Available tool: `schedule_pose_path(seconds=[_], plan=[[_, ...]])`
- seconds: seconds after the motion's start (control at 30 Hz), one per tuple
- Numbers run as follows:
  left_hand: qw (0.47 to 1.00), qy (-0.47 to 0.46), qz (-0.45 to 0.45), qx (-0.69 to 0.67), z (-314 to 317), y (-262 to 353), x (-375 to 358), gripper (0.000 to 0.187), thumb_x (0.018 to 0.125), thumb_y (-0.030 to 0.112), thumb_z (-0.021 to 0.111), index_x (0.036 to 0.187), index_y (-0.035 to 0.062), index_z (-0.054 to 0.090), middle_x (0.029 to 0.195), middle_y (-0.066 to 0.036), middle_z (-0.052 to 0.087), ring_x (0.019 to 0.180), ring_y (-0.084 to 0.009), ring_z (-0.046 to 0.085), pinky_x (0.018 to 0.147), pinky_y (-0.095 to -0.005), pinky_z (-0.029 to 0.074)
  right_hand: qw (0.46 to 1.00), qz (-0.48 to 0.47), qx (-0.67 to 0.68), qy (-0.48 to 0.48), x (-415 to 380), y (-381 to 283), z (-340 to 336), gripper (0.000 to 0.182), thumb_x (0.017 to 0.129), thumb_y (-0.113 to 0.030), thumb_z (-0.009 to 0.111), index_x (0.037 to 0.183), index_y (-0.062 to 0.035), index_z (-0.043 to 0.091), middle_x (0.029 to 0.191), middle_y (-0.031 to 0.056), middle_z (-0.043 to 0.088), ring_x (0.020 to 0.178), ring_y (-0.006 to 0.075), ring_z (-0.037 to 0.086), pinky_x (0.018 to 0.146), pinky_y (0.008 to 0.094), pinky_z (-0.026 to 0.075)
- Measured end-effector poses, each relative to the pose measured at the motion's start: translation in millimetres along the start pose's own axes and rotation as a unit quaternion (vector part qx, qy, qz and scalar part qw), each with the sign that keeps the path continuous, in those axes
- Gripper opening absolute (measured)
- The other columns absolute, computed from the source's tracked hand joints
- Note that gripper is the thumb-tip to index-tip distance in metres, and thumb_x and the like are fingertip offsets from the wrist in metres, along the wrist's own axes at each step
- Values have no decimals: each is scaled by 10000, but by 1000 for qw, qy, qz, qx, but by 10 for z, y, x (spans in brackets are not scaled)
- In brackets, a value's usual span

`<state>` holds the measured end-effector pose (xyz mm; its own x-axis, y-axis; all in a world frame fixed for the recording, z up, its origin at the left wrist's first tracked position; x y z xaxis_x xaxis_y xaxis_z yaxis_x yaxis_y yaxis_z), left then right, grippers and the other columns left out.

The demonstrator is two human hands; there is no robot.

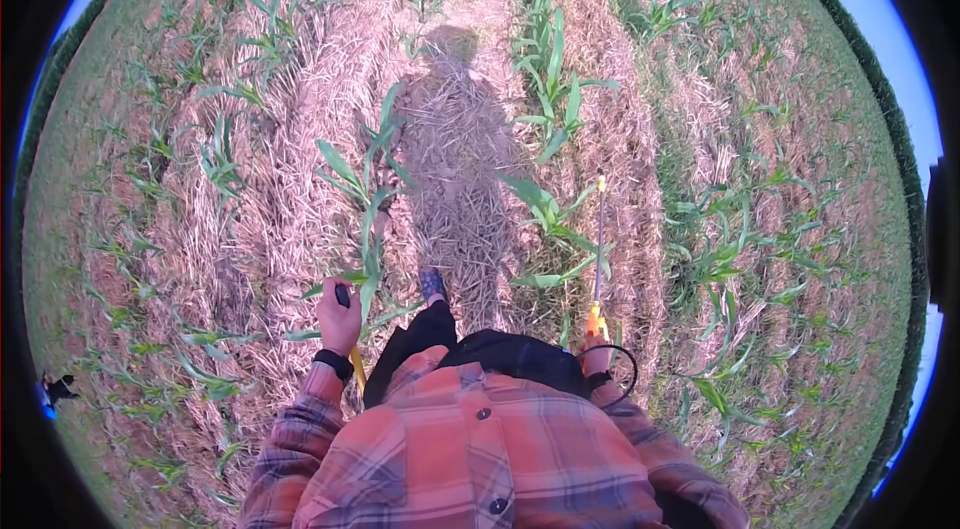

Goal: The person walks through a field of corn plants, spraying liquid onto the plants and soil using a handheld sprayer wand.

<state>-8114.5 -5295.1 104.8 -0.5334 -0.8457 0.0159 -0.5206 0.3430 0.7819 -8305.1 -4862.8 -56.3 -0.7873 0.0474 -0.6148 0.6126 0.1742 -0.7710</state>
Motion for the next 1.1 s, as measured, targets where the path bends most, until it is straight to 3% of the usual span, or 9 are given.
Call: schedule_pose_path(seconds=[0.2, 0.4, 0.5, 0.73, 0.9, 0.97, 1.0, 1.07, 1.1], plan=[[1000, 2, -12, 3, -137, 51, 597, 182, 710, 21, 548, 858, 65, 452, 621, -81, 483, 518, -156, 462, 497, -291, 384, 950, -123, -268, -103, -7, -900, 1074, 402, 820, -360, 489, 556, -61, 535, 502, 24, 534, 458, 118, 516, 428, 268, 385], [999, 14, -31, -14, -238, -54, 1132, 153, 711, 28, 548, 835, 58, 465, 631, -66, 482, 547, -158, 473, 526, -289, 393, 890, -118, -374, -234, 225, -1135, 1859, 318, 813, -366, 497, 798, -56, 572, 602, 81, 576, 561, 172, 564, 532, 303, 428], [999, 28, -13, -37, -266, -107, 1340, 149, 711, 34, 546, 834, 56, 466, 619, -64, 472, 537, -151, 464, 514, -285, 389, 822, -229, -429, -296, 159, -1371, 2261, 295, 794, -358, 507, 866, -78, 563, 656, 155, 566, 612, 305, 568, 562, 365, 430], [997, 34, -50, -56, -357, 30, 1645, 169, 700, 51, 576, 829, 62, 467, 555, -44, 416, 486, -128, 410, 472, -275, 360, 669, -350, -421, -502, 297, -1718, 2853, 257, 817, -308, 478, 892, -71, 543, 671, 155, 567, 623, 317, 562, 557, 384, 420], [994, 56, -74, -62, -278, -120, 1831, 176, 694, 33, 565, 838, 61, 469, 599, -47, 415, 519, -127, 390, 499, -270, 356, 735, -168, -422, -503, 667, -1530, 2947, 246, 816, -294, 505, 880, -61, 546, 696, 148, 574, 628, 274, 574, 571, 341, 413], [991, 60, -107, -59, -259, -57, 1915, 180, 692, 22, 549, 850, 51, 467, 631, -54, 431, 550, -128, 404, 524, -277, 363, 839, -1, -251, -483, 1069, -1235, 2920, 296, 803, -328, 517, 880, -46, 558, 744, 157, 587, 690, 262, 584, 601, 336, 416], [991, 62, -103, -58, -245, -5, 1982, 180, 692, 22, 549, 850, 51, 467, 631, -54, 431, 550, -128, 404, 524, -277, 363, 839, -4, -249, -483, 1166, -1337, 2932, 296, 803, -328, 517, 880, -46, 558, 744, 157, 587, 690, 262, 584, 601, 336, 416], [992, 86, -85, -38, -191, 57, 2095, 177, 693, 34, 547, 851, 52, 471, 645, -76, 470, 547, -158, 440, 532, -292, 378, 710, -272, -491, -425, 1310, -1680, 2893, 297, 809, -339, 515, 909, -66, 577, 760, 94, 594, 697, 179, 568, 621, 310, 420], [990, 110, -81, 12, -171, 108, 2182, 179, 693, 55, 558, 852, 55, 474, 669, -97, 500, 562, -193, 472, 554, -306, 393, 747, -229, -486, -393, 1339, -1848, 2864, 311, 802, -343, 526, 910, -54, 572, 733, 89, 586, 691, 157, 562, 607, 288, 415]])
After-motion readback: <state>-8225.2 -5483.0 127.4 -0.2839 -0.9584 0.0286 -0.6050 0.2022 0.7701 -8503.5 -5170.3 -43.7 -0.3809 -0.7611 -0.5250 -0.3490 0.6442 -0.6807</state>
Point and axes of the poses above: each hand's wrist, its own x-axis towards the middle knuckle, its own z-axis out of the palm, y = z × x, the point moved 2 cm from there along x, towards the middle knuckle
